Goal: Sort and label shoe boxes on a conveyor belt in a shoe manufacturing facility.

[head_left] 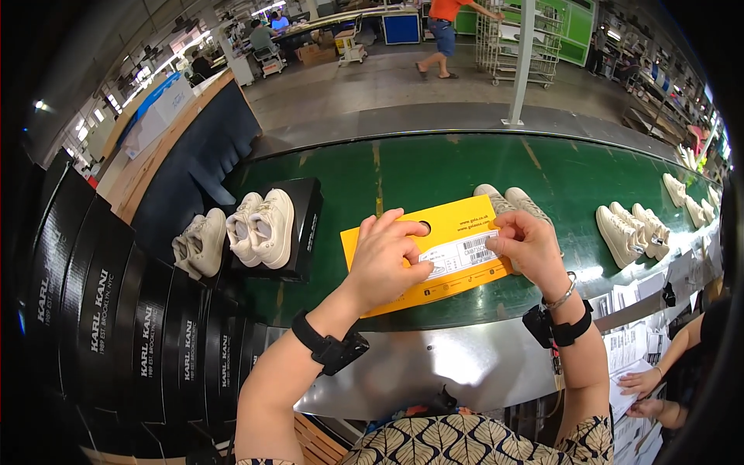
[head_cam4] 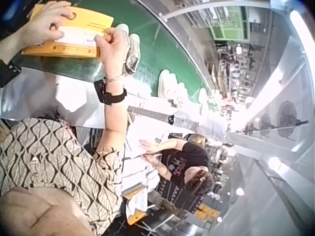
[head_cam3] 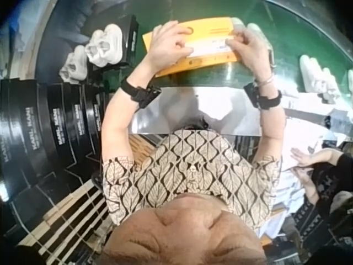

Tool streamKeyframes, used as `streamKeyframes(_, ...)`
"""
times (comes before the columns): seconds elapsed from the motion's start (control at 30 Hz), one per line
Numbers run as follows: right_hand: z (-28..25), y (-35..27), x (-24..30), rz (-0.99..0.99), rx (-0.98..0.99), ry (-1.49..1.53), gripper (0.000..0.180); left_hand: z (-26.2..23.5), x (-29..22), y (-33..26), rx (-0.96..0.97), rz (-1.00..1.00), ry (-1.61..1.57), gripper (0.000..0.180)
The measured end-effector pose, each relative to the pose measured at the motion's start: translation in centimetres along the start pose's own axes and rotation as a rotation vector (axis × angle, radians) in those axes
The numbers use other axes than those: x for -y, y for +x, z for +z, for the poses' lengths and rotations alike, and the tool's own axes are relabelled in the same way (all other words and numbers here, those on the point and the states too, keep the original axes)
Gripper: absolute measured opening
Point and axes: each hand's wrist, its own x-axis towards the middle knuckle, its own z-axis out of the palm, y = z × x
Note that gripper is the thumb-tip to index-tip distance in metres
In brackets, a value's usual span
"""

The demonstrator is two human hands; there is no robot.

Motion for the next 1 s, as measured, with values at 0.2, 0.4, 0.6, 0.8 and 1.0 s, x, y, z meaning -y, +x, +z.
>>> streamKeyframes(0.2,0.2,0.1,-0.9,-0.034,-0.003,0.03,0.024,0.0,0.2,0.1,0.0,0.001,0.021,0.023)
streamKeyframes(0.4,0.5,0.0,-0.3,-0.032,0.036,0.054,0.024,-0.2,0.0,-0.2,0.004,-0.059,0.067,0.022)
streamKeyframes(0.6,0.3,-0.2,-0.1,-0.033,0.049,0.027,0.024,0.0,-0.1,-0.4,0.004,-0.061,0.054,0.023)
streamKeyframes(0.8,0.5,-0.2,-0.1,-0.042,0.058,0.001,0.023,0.0,0.1,-0.7,-0.007,-0.033,0.08,0.023)
streamKeyframes(1.0,0.9,-0.5,0.5,-0.085,0.056,-0.063,0.022,0.1,0.2,-1.0,-0.047,0.011,0.101,0.024)
